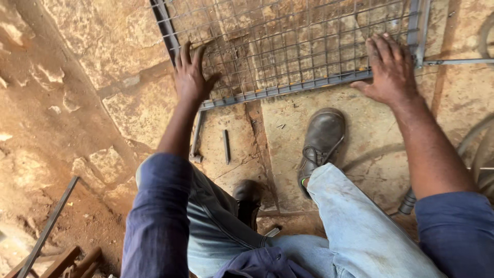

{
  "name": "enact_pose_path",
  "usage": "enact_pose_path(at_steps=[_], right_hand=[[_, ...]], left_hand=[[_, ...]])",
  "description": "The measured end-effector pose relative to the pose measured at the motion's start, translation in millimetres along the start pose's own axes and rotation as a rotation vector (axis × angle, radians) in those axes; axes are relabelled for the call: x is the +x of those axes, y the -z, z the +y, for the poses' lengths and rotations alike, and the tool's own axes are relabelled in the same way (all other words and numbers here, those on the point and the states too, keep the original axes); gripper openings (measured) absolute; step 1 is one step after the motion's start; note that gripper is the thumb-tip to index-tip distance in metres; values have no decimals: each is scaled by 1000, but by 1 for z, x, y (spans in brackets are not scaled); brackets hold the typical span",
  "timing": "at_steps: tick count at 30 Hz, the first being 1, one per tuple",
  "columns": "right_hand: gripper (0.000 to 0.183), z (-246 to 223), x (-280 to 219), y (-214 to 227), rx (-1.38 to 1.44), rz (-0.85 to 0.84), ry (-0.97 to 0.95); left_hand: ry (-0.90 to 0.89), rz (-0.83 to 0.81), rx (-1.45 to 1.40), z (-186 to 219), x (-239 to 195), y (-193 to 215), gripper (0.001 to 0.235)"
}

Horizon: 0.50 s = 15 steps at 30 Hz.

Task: The person aligns a metal mesh over a rectangular metal frame on a tiled floor and secures it using a welding tool to create multiple weld points along the edges.

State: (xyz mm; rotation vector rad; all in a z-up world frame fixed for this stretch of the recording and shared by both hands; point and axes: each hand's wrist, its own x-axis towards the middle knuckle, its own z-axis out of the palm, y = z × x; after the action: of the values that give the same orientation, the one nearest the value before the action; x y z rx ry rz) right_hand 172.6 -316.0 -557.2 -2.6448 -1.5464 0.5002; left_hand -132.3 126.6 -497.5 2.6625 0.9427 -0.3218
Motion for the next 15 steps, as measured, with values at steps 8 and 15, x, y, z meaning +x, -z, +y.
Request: enact_pose_path(at_steps=[8, 15], right_hand=[[126, -8, 2, -2, -32, -21, -85], [127, -10, 4, 8, 24, -28, -91]], left_hand=[[-31, -63, 70, 30, -18, -18, 115], [-20, -22, 94, 42, -20, -26, 118]])
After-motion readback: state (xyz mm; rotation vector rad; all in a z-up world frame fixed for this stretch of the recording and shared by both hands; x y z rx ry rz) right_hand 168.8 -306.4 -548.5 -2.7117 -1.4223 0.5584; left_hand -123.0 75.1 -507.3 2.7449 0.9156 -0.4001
